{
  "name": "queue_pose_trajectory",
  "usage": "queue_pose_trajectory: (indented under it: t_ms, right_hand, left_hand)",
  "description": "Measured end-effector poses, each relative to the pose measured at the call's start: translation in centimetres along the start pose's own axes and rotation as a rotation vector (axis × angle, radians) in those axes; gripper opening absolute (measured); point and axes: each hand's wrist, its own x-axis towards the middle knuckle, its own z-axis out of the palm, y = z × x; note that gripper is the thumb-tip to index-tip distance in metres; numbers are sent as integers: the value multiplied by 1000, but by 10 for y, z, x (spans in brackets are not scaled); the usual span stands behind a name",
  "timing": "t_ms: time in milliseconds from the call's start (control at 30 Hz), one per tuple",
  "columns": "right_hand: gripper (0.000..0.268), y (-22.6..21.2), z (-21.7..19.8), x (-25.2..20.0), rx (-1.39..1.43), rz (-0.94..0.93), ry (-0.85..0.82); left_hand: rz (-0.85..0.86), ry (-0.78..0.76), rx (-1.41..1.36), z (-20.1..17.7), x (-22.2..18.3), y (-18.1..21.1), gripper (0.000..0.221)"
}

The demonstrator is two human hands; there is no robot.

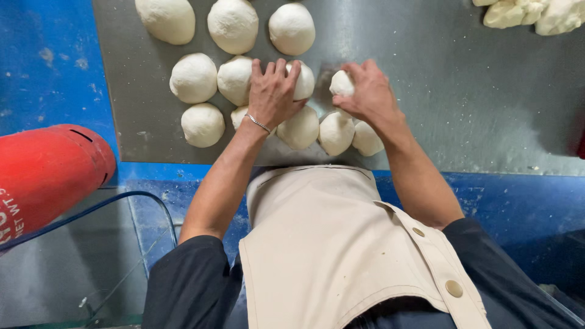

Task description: The person shapes portions of dough into round balls by hand on a metal table, occasionally weighing them on a digital scale.

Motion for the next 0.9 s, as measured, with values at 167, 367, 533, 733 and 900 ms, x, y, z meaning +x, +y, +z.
queue_pose_trajectory:
  t_ms: [167, 367, 533, 733, 900]
  right_hand:
    - [84, 20, 10, 12, 58, 16, 14]
    - [76, 142, -41, 34, 99, 221, 281]
    - [78, 274, -48, 82, -60, 195, 760]
    - [60, 310, -58, 150, -278, 89, 746]
    - [48, 288, -153, 124, 618, 75, 347]
  left_hand:
    - [15, -10, -102, -16, 0, -7, 86]
    - [-12, -185, -82, -45, 2, -7, 86]
    - [-28, -21, -137, -52, 12, 17, 77]
    - [-147, 27, -428, -53, 41, 85, 57]
    - [-263, 66, -860, -74, 75, 146, 51]
